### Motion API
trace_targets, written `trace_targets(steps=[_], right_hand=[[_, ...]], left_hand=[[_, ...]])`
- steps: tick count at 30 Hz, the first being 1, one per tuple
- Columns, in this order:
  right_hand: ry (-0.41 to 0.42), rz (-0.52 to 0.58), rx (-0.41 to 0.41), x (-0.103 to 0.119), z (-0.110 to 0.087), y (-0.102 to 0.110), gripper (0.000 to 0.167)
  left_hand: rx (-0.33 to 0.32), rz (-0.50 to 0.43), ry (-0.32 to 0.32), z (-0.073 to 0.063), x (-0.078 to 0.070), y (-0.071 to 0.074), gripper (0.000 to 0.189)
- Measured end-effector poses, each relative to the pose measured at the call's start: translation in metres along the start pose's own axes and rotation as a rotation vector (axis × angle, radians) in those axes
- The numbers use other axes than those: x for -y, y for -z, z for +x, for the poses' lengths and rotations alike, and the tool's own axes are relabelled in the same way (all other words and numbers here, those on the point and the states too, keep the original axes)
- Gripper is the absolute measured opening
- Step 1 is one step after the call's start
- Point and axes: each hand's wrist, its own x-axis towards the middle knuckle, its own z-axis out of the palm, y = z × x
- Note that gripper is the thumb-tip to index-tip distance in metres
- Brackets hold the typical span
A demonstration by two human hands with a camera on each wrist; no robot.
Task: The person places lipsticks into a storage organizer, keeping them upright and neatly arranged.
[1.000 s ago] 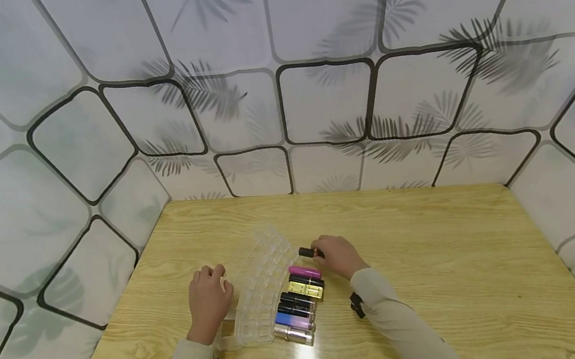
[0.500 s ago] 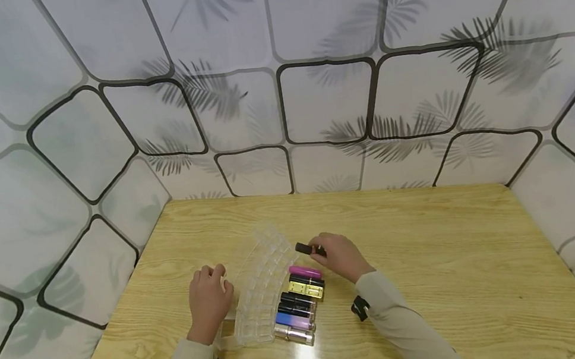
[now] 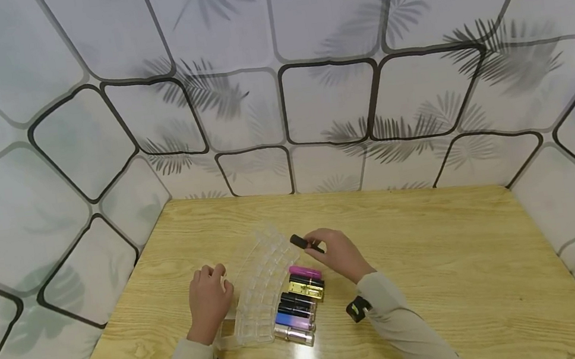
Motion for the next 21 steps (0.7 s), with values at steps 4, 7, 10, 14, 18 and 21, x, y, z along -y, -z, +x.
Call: trace_targets(steps=[4, 7, 10, 14, 18, 21], right_hand=[[0.005, 0.072, -0.042, 0.001, 0.003, -0.003, 0.025], [0.006, 0.106, -0.060, 0.001, 0.005, -0.004, 0.025], [0.004, 0.132, -0.071, 0.001, 0.008, -0.007, 0.024], [0.002, 0.160, -0.095, 0.002, 0.011, -0.010, 0.023], [0.021, 0.184, -0.128, 0.004, 0.013, -0.012, 0.024], [0.029, 0.179, -0.137, 0.004, 0.015, -0.015, 0.025]], left_hand=[[0.005, 0.006, 0.001, 0.000, 0.000, 0.000, 0.016], [0.009, 0.010, 0.002, 0.000, 0.000, 0.000, 0.016], [0.009, 0.011, 0.002, 0.000, 0.000, 0.000, 0.016], [0.013, 0.016, 0.000, 0.000, 0.000, 0.001, 0.016], [0.015, 0.019, 0.001, 0.000, 0.000, 0.001, 0.017], [0.009, 0.015, 0.000, 0.000, 0.000, 0.001, 0.016]])
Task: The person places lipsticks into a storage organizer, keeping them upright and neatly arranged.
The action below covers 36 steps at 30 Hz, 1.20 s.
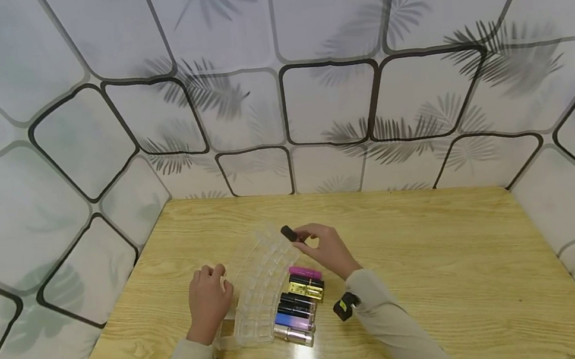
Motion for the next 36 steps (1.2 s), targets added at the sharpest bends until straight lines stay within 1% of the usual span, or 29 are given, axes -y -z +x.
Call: trace_targets(steps=[4, 10, 16, 22, 29, 36], right_hand=[[-0.004, -0.007, 0.012, 0.000, 0.003, -0.004, 0.027], [-0.011, 0.017, 0.029, 0.001, 0.009, -0.010, 0.027], [-0.003, -0.003, 0.031, 0.002, 0.014, -0.016, 0.027], [-0.021, 0.008, 0.039, 0.003, 0.018, -0.022, 0.026], [-0.057, 0.012, 0.039, 0.003, 0.025, -0.028, 0.025], [-0.068, 0.002, 0.032, 0.000, 0.028, -0.032, 0.025]], left_hand=[[-0.011, -0.001, -0.004, 0.000, 0.000, 0.000, 0.017], [-0.029, 0.005, -0.011, 0.000, 0.001, -0.002, 0.017], [-0.025, 0.009, -0.013, 0.000, 0.000, -0.001, 0.016], [-0.019, 0.001, -0.005, 0.000, 0.000, 0.000, 0.016], [-0.016, 0.004, -0.009, 0.000, 0.003, -0.004, 0.016], [-0.023, 0.007, -0.005, 0.000, 0.003, -0.004, 0.017]])
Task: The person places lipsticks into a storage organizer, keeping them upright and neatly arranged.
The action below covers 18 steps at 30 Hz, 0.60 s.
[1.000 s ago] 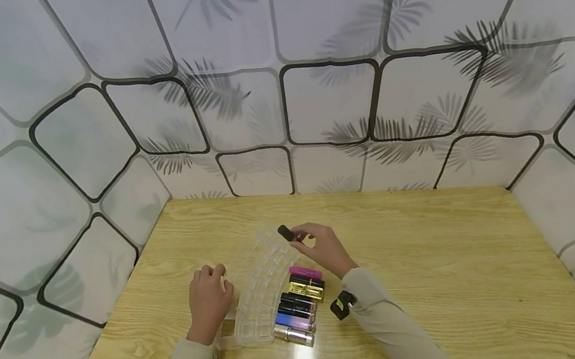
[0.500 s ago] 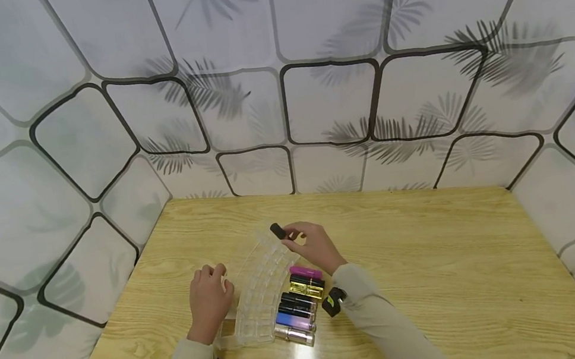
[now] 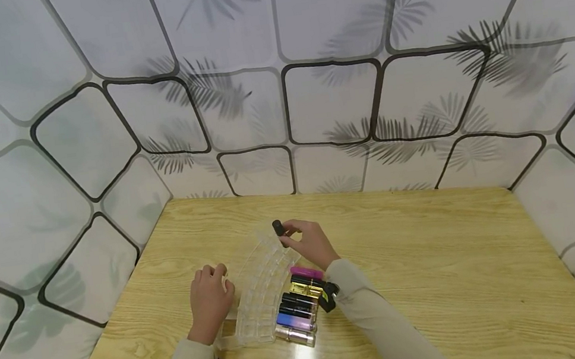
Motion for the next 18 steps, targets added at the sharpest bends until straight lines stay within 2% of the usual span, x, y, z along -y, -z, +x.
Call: trace_targets(steps=[18], right_hand=[[-0.074, 0.038, -0.023, -0.018, 0.007, -0.017, 0.024]], left_hand=[[-0.002, -0.005, -0.007, -0.001, -0.001, 0.001, 0.015]])
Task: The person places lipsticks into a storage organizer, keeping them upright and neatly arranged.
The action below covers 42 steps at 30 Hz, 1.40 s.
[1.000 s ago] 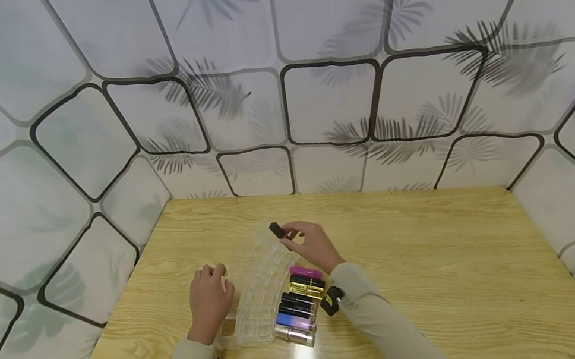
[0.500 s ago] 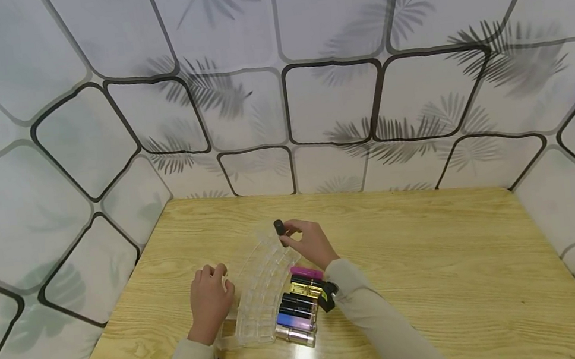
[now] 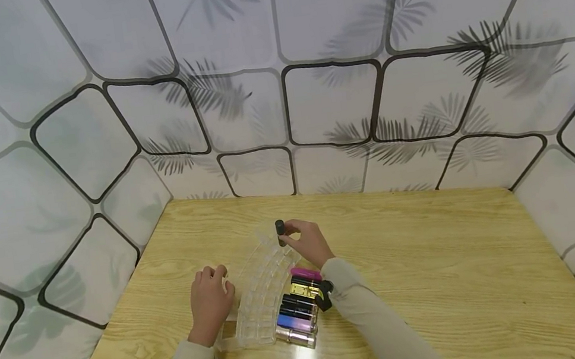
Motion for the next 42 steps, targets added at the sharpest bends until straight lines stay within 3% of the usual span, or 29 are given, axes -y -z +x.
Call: trace_targets(steps=[42], right_hand=[[-0.044, -0.002, 0.052, -0.016, 0.003, -0.014, 0.022]], left_hand=[[0.006, 0.007, 0.010, 0.000, -0.001, 0.001, 0.016]])
